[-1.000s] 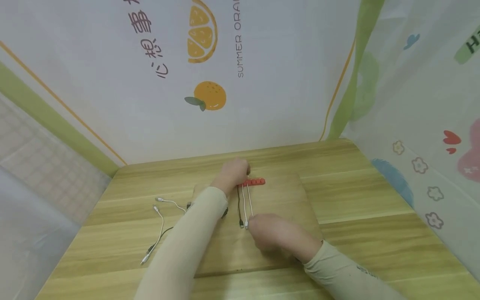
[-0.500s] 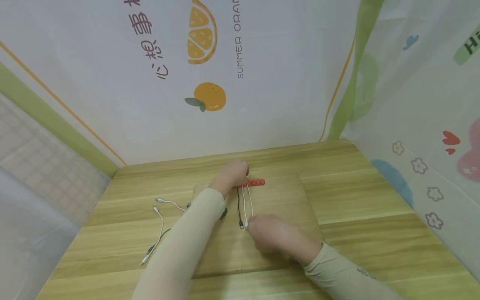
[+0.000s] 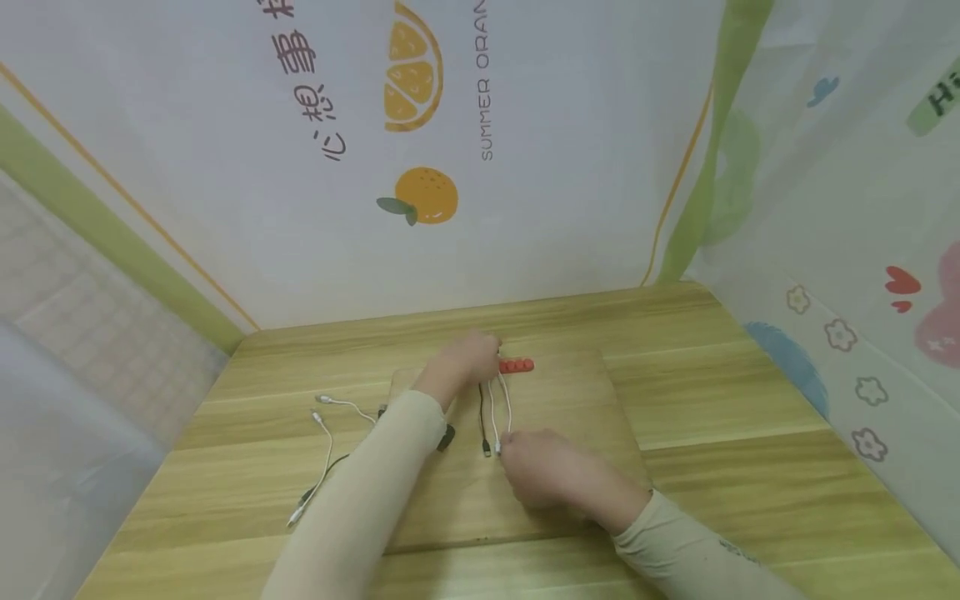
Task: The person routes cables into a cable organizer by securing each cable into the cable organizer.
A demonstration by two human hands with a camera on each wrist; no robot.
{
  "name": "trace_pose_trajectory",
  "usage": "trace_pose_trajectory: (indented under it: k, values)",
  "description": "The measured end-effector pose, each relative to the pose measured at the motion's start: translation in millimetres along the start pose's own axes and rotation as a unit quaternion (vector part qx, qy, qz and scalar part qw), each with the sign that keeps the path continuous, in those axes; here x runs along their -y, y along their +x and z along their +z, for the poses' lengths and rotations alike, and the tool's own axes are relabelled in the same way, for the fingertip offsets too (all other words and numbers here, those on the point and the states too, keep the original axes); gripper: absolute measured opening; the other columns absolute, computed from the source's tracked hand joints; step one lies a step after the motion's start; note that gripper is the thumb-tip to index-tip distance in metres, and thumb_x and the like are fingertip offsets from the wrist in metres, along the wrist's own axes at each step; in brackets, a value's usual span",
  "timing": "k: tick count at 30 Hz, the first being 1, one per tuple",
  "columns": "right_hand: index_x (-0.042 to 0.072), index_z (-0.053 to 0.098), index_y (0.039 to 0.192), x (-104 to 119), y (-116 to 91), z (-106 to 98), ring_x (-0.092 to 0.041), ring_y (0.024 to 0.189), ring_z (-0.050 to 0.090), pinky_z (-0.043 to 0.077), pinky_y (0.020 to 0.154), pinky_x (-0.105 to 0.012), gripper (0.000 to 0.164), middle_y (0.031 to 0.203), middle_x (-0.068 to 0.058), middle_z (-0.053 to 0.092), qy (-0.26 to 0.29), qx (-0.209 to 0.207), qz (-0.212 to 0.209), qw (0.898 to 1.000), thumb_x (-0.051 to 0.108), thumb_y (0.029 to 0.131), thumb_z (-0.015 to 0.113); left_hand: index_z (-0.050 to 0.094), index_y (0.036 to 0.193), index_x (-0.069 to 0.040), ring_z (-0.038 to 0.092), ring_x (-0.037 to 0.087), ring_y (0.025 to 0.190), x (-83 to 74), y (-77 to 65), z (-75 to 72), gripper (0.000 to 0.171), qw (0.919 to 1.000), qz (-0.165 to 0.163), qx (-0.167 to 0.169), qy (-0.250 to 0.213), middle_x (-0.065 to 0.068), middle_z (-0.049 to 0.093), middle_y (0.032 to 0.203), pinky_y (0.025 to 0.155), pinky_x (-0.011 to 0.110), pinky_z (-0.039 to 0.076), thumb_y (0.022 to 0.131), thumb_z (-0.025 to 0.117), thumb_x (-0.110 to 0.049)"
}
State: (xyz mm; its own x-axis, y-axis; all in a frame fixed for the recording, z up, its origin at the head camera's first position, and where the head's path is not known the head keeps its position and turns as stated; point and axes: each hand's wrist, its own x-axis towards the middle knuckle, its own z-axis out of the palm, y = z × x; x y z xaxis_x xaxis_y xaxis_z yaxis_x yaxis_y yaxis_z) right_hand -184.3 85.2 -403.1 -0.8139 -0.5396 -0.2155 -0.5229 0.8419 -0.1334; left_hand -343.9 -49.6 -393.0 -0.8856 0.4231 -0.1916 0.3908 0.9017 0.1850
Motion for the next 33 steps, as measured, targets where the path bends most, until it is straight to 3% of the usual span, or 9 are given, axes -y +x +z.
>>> trace_pose_trajectory:
  k: [2, 5, 9, 11, 16, 22, 27, 33]
  values:
    - [0.001, 0.068, 0.122, -1, -1, 0, -0.016, 0.082, 0.065, 0.061, 0.072, -0.035, 0.025, 0.107, -0.009, 0.072, 0.002, -0.001, 0.001, 1.000, 0.016, 0.104, 0.061, 0.053, 0.155, -0.008, 0.053, 0.033, 0.149, -1.2, -7.5, 0.3, 0.046, 0.9998, 0.003, -0.018, -0.004, 0.014, 0.055, 0.160, 0.122, 0.049, 0.046, 0.111, 0.049, -0.020]
    - [-0.004, 0.062, 0.136, -1, -1, 1, -0.021, 0.098, 0.072, 0.064, 0.084, -0.039, 0.039, 0.121, -0.013, 0.073, 0.010, 0.006, 0.004, 1.000, 0.020, 0.106, 0.059, 0.051, 0.158, -0.009, 0.047, 0.035, 0.153, -0.1, -19.3, 0.6, 0.049, 0.9983, 0.013, -0.052, -0.023, 0.014, 0.048, 0.165, 0.126, 0.052, 0.041, 0.111, 0.052, -0.022]
    - [-0.007, 0.057, 0.142, 3, -3, -5, -0.024, 0.103, 0.073, 0.064, 0.090, -0.042, 0.050, 0.125, -0.015, 0.073, 0.023, 0.022, 0.008, 0.999, 0.025, 0.104, 0.062, 0.057, 0.152, -0.007, 0.048, 0.036, 0.153, 8.7, -42.3, -3.9, 0.047, 0.9927, 0.015, -0.098, -0.069, 0.015, 0.051, 0.163, 0.126, 0.054, 0.040, 0.110, 0.056, -0.028]
    - [-0.007, 0.055, 0.145, 9, -4, -10, -0.022, 0.101, 0.073, 0.064, 0.090, -0.042, 0.054, 0.126, -0.015, 0.073, 0.027, 0.026, 0.005, 0.999, 0.028, 0.104, 0.063, 0.059, 0.150, -0.007, 0.050, 0.036, 0.151, 16.1, -57.2, -8.1, 0.046, 0.9891, 0.005, -0.116, -0.091, 0.014, 0.055, 0.160, 0.124, 0.056, 0.043, 0.110, 0.056, -0.030]
    - [-0.002, 0.048, 0.156, 26, -6, -23, -0.020, 0.114, 0.073, 0.062, 0.097, -0.042, 0.064, 0.136, -0.013, 0.072, 0.020, 0.022, -0.020, 0.999, 0.036, 0.106, 0.062, 0.062, 0.147, -0.008, 0.058, 0.039, 0.143, 36.5, -96.9, -21.7, 0.045, 0.9772, -0.030, -0.158, -0.139, 0.014, 0.061, 0.154, 0.112, 0.060, 0.052, 0.110, 0.054, -0.032]
    - [0.009, 0.047, 0.160, 51, -2, -31, -0.018, 0.123, 0.072, 0.062, 0.099, -0.041, 0.066, 0.144, -0.006, 0.069, 0.003, 0.026, -0.042, 0.999, 0.045, 0.106, 0.061, 0.059, 0.150, -0.010, 0.056, 0.044, 0.143, 70.2, -131.2, -28.5, 0.044, 0.9631, -0.078, -0.181, -0.183, 0.019, 0.058, 0.156, 0.109, 0.066, 0.051, 0.110, 0.052, -0.029]
    - [0.013, 0.051, 0.158, 76, 3, -24, -0.013, 0.123, 0.070, 0.061, 0.100, -0.035, 0.063, 0.142, -0.001, 0.069, -0.034, 0.007, -0.094, 0.995, 0.048, 0.106, 0.059, 0.055, 0.153, -0.007, 0.054, 0.049, 0.142, 106.7, -150.1, -23.5, 0.048, 0.9553, -0.119, -0.187, -0.196, 0.023, 0.055, 0.156, 0.107, 0.068, 0.050, 0.111, 0.047, -0.030]
    - [0.018, 0.054, 0.156, 107, 12, -16, -0.011, 0.125, 0.066, 0.059, 0.098, -0.031, 0.058, 0.142, 0.004, 0.067, -0.073, -0.010, -0.140, 0.987, 0.049, 0.107, 0.057, 0.052, 0.152, 0.002, 0.052, 0.058, 0.138, 147.2, -168.8, -20.9, 0.052, 0.9555, -0.159, -0.179, -0.172, 0.032, 0.051, 0.156, 0.105, 0.072, 0.049, 0.111, 0.048, -0.030]
